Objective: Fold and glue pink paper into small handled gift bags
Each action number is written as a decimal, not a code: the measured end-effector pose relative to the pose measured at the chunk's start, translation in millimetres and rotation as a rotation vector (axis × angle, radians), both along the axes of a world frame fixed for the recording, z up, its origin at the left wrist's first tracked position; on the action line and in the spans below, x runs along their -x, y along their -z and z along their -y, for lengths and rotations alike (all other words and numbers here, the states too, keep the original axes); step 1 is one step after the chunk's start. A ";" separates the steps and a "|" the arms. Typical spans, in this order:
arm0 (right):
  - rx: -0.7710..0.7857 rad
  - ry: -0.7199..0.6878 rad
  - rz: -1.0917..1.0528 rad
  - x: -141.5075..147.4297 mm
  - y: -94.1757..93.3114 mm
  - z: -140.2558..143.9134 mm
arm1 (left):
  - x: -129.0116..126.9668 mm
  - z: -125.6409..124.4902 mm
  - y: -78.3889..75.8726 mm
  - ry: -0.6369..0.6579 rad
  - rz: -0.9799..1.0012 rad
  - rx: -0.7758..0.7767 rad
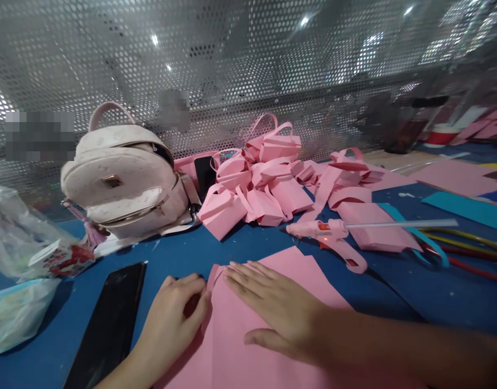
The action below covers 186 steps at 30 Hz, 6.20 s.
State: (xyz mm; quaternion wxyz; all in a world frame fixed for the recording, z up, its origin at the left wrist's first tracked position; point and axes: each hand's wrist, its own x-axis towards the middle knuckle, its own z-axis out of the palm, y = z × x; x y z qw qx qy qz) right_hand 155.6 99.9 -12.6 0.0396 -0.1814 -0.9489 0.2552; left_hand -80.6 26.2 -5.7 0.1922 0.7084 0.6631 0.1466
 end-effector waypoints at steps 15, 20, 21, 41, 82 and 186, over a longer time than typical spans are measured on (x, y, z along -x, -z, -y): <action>0.040 -0.019 0.005 2.9 -11.4 1.1 | -4.7 0.7 -2.9 -0.019 0.032 -0.021; 0.045 -0.032 0.010 2.7 -11.2 0.3 | -4.6 2.0 -1.9 -0.052 0.094 -0.002; 0.045 -0.033 -0.002 2.8 -11.1 0.4 | -4.3 2.1 -1.3 -0.053 0.105 0.003; 0.034 -0.027 -0.027 0.4 -10.7 2.8 | -4.6 9.0 1.6 0.009 0.055 -0.044; 0.218 0.448 -0.297 -2.0 -57.7 -4.8 | -4.9 22.3 -28.4 0.019 0.835 0.278; 0.864 0.406 -0.304 -1.9 -18.8 5.9 | -41.1 -1.1 -23.3 -0.057 0.526 0.112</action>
